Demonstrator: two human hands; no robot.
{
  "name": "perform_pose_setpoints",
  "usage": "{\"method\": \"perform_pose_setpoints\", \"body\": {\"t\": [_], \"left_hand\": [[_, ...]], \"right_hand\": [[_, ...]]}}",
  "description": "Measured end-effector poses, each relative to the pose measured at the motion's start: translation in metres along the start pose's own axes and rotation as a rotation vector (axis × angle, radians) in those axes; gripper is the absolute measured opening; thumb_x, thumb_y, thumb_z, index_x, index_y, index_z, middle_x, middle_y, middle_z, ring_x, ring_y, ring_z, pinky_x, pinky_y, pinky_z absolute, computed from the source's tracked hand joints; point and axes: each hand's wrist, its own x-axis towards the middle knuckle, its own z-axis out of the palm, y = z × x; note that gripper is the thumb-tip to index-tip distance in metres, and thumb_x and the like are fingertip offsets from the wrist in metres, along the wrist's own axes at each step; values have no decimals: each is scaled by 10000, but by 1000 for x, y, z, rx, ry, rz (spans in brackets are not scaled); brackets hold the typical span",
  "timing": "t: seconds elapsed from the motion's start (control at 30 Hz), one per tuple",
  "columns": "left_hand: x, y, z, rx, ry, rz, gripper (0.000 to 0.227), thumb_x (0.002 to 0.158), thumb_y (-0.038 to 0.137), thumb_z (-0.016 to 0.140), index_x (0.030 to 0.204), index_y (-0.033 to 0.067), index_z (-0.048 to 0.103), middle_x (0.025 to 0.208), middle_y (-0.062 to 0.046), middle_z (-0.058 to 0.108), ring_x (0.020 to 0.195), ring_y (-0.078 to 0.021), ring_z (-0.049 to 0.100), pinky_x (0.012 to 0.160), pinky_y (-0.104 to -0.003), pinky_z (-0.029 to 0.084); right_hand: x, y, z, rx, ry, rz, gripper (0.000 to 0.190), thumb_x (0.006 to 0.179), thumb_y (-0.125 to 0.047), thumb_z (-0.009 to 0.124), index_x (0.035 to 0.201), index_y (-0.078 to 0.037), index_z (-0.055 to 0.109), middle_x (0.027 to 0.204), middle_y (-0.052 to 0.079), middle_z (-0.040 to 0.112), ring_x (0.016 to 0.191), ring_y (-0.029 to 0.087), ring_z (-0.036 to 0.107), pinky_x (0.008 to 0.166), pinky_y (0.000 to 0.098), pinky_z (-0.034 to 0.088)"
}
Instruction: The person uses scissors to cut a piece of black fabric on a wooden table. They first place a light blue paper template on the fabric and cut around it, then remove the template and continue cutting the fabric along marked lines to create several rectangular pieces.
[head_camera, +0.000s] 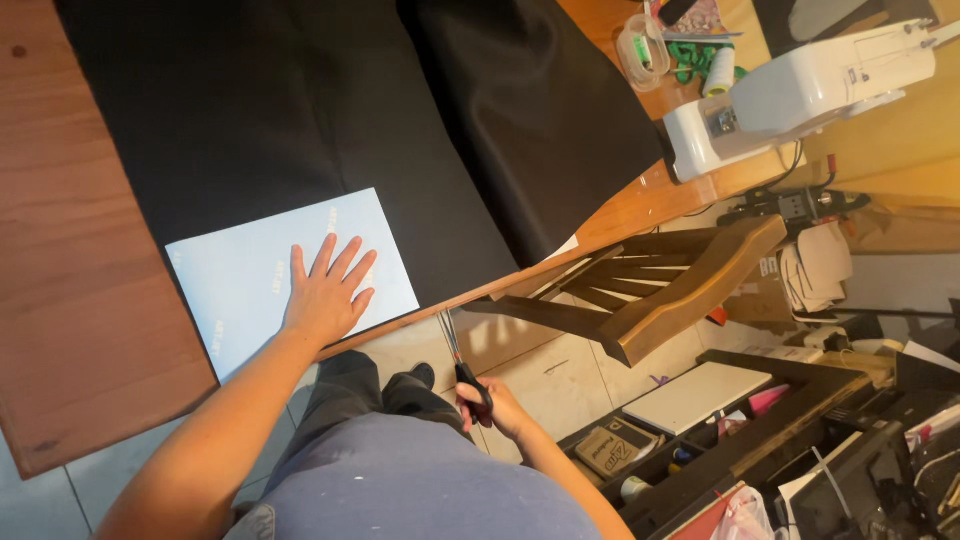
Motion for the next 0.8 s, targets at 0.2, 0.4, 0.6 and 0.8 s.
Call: {"method": "perform_pose_setpoints", "body": {"t": [0.2, 0.4, 0.6, 0.8], "left_hand": [[1, 0, -1, 5, -30, -9, 611, 1044, 604, 204, 1629, 436, 162, 1737, 102, 107, 1599, -259, 61, 1232, -656, 59], [0, 0, -1, -1, -15, 0, 609, 1049, 591, 210, 1633, 423, 164, 1736, 86, 121, 1595, -264, 75, 1233, -656, 62], [0, 0, 1, 12, 25, 6, 609, 1050, 584, 220, 1634, 419, 171, 1734, 87, 136, 1592, -265, 94, 1230, -658, 82], [1, -1, 4, 1, 4, 1, 613, 1046, 592, 209, 1634, 422, 163, 1738, 91, 112, 1598, -259, 65, 1235, -657, 61]], "right_hand": [[19, 20, -1, 269, -139, 116, 513, 957, -516, 675, 911, -5, 660, 617, 172, 616, 489, 253, 685, 282, 144, 306], [35, 28, 9, 261, -130, 58, 499, 955, -457, 711, 900, 36, 656, 593, 195, 596, 466, 280, 675, 275, 175, 318], [40, 11, 20, 69, 2, -29, 367, 941, -306, 777, 811, 7, 638, 548, 172, 605, 418, 248, 652, 267, 190, 313], [36, -21, 38, -46, 102, -26, 378, 866, -274, 867, 738, 4, 645, 518, 191, 604, 400, 229, 656, 275, 171, 318]]}}
